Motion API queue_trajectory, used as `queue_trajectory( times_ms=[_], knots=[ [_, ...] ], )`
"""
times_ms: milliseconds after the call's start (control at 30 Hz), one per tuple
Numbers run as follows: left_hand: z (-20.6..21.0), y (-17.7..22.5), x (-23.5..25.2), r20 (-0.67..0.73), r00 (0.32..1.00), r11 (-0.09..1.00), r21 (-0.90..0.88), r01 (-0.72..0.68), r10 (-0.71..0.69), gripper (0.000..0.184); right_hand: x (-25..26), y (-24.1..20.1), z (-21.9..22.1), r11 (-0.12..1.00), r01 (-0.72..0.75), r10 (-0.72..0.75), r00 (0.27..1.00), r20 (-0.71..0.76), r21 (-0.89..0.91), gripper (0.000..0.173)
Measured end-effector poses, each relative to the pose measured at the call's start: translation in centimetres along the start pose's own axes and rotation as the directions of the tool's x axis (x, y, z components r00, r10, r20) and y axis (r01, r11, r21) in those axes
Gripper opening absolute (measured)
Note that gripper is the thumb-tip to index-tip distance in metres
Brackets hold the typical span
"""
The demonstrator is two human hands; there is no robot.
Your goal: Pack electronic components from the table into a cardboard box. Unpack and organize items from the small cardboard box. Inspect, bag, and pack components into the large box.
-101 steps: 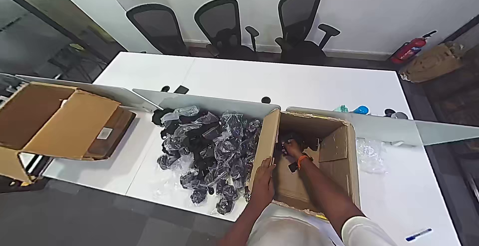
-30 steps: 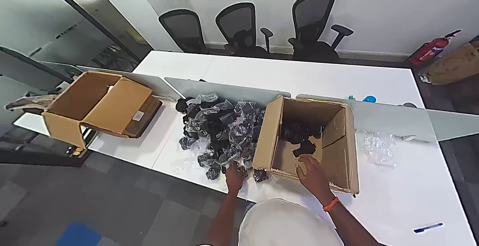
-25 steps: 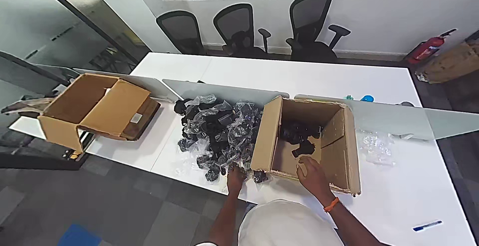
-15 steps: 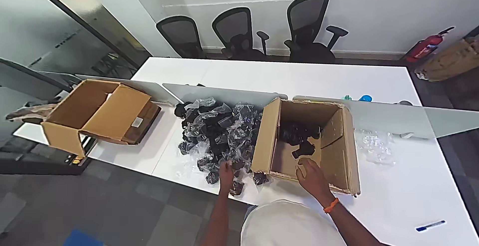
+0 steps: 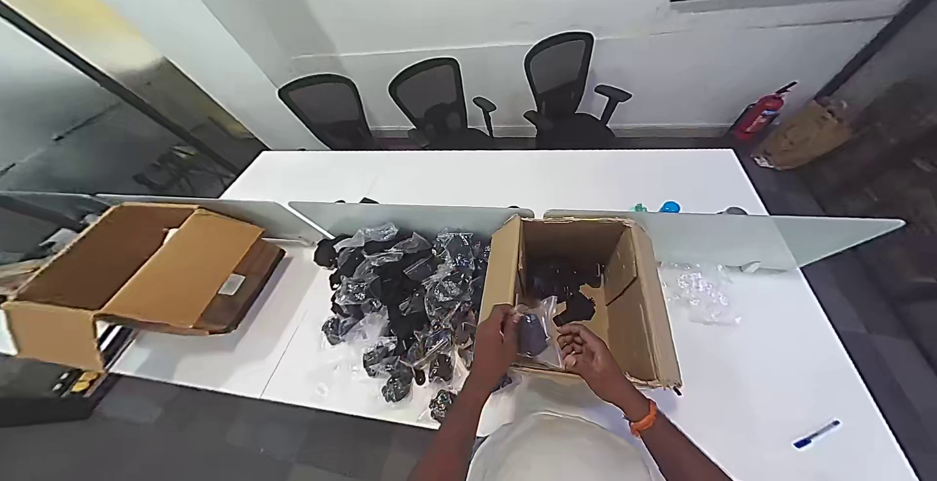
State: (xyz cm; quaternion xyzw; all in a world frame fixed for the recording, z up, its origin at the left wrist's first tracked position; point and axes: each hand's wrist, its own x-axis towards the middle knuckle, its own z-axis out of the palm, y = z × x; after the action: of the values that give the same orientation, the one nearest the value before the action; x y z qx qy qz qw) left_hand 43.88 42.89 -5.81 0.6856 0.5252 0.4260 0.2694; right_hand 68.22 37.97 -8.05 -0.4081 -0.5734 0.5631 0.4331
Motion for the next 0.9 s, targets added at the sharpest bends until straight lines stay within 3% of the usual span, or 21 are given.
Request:
queue_trajectory(
  times_ms=[133,300,400,500,567,667,733,900],
  knots=[
    [3.4,1.5,0.9,0.132,0.991,1.000,-0.031,-0.003,0.007,0.027,-0.2,-1.1,-0.2,0.996,-0.076,0.081,0.988,-0.128,0.044,0.009],
    [6.1,-0.3,1.0,0.178,0.983,0.978,-0.193,0.082,-0.047,0.027,-1.1,-0.7,-1.5,0.997,-0.074,0.067,0.982,-0.178,-0.035,0.018],
    [6.9,-1.2,0.5,0.158,0.983,0.969,-0.214,0.121,-0.088,0.046,-0.9,0.2,-1.9,0.997,-0.022,0.003,0.965,-0.263,-0.069,0.021],
    [6.8,-1.1,-0.6,0.117,0.986,0.972,-0.188,0.138,-0.117,0.034,-0.6,1.5,-1.8,0.969,0.010,-0.087,0.947,-0.308,-0.245,0.020],
    [6.7,-1.2,-1.0,0.208,0.972,0.957,-0.243,0.157,-0.107,0.023,-0.4,2.0,-1.5,0.866,0.010,-0.152,0.957,-0.245,-0.499,0.024],
    [6.4,-1.3,-0.8,0.448,0.893,0.954,-0.250,0.164,-0.036,0.030,-0.2,2.3,-0.5,0.586,0.093,-0.201,0.979,-0.034,-0.805,0.028],
    [6.4,-1.4,-0.5,0.554,0.832,0.969,-0.184,0.164,-0.035,0.035,-0.3,2.4,0.1,0.482,0.145,-0.198,0.979,0.054,-0.864,0.024],
    [6.5,-1.4,-0.1,0.579,0.813,0.982,-0.114,0.150,-0.057,0.035,-0.4,3.0,-0.1,0.415,0.238,-0.272,0.954,0.129,-0.878,0.021]
  ],
)
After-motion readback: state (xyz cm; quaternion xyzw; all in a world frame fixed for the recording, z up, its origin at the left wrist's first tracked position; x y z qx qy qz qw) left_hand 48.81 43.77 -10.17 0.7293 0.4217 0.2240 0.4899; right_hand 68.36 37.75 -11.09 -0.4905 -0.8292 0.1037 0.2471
